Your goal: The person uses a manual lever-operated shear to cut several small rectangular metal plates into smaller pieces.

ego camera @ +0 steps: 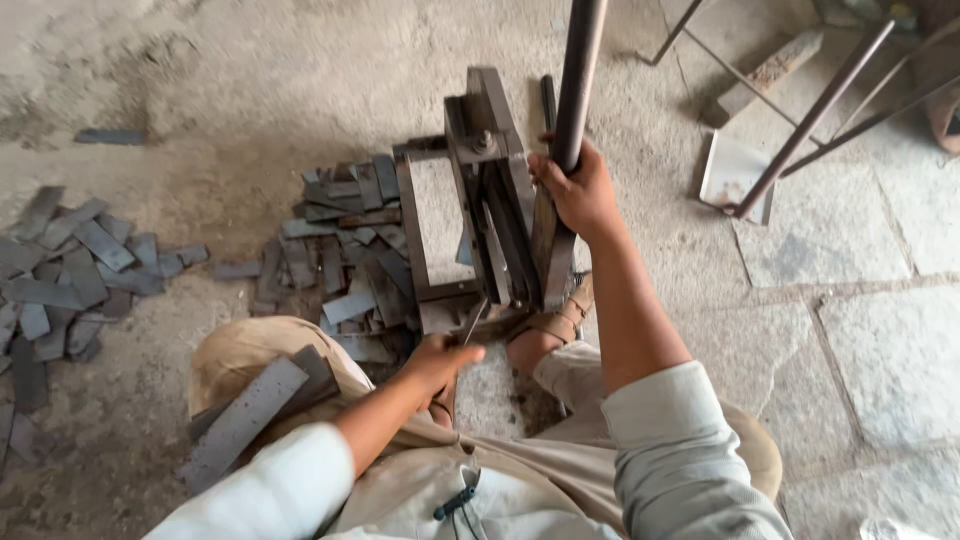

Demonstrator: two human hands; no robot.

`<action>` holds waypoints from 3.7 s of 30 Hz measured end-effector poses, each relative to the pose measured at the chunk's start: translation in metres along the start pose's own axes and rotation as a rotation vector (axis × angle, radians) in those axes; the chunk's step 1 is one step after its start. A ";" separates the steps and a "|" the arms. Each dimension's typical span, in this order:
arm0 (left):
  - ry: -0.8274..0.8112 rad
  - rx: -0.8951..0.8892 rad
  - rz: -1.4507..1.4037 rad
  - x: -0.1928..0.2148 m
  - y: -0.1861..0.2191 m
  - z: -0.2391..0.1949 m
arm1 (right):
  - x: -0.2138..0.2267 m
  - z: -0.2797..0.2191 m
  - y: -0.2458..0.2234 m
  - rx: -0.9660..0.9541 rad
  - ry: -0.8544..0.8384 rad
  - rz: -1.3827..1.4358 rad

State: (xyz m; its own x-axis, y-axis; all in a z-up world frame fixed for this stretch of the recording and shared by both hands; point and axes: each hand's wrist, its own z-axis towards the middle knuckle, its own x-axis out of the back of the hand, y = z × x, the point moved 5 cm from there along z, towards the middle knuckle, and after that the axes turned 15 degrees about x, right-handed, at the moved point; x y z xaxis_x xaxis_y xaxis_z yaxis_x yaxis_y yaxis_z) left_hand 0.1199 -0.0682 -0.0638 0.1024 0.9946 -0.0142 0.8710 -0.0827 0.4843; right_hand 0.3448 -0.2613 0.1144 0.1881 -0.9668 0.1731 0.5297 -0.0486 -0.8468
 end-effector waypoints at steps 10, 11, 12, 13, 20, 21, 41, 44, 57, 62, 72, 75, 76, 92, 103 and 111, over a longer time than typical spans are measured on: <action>0.602 -0.240 0.748 -0.007 0.097 0.137 | 0.000 0.003 -0.031 0.045 -0.039 -0.224; 0.599 -0.218 0.722 -0.003 0.102 0.141 | 0.001 0.006 -0.035 0.035 -0.045 -0.279; 0.595 -0.193 0.698 0.003 0.105 0.145 | 0.001 0.009 -0.038 0.023 -0.049 -0.332; 0.592 -0.167 0.675 0.007 0.109 0.150 | 0.002 0.013 -0.042 0.010 -0.054 -0.385; 0.615 -0.316 0.597 0.022 0.144 0.173 | 0.005 0.071 -0.079 0.122 -0.004 0.004; 0.622 -0.326 0.589 0.023 0.149 0.176 | 0.006 0.078 -0.084 0.154 -0.016 0.007; 0.681 -0.342 0.618 0.031 0.163 0.184 | -0.001 0.082 -0.069 0.075 0.093 0.171; 0.685 -0.337 0.608 0.029 0.164 0.181 | 0.000 0.083 -0.071 0.073 0.105 0.154; 0.645 -0.215 0.630 0.030 0.185 0.159 | 0.026 -0.102 -0.161 0.467 0.215 0.132; 0.679 -0.248 0.363 0.033 0.149 0.163 | 0.043 -0.064 -0.126 0.151 0.244 0.342; 0.537 -0.390 0.043 0.064 0.116 0.169 | 0.012 0.056 -0.088 0.059 0.198 0.140; 0.404 -0.474 0.020 0.050 0.118 0.175 | 0.008 0.066 -0.082 0.045 0.191 0.169; 0.367 -0.487 0.029 0.049 0.121 0.178 | 0.007 0.069 -0.079 0.039 0.188 0.158; 0.734 -0.395 0.629 0.051 0.134 0.185 | 0.003 0.084 -0.068 0.026 0.120 0.224; 0.721 -0.400 0.693 0.048 0.154 0.180 | 0.003 0.082 -0.068 0.011 0.122 0.234; 0.702 -0.410 0.628 0.043 0.152 0.185 | 0.007 0.080 -0.061 -0.014 0.134 0.239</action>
State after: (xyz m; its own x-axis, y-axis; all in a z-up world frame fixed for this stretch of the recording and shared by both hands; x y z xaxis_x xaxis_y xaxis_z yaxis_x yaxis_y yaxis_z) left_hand 0.3457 -0.0495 -0.1527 0.0641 0.6021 0.7958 0.5122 -0.7043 0.4916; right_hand 0.3797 -0.2447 0.2075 0.1948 -0.9758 -0.0996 0.4719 0.1823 -0.8626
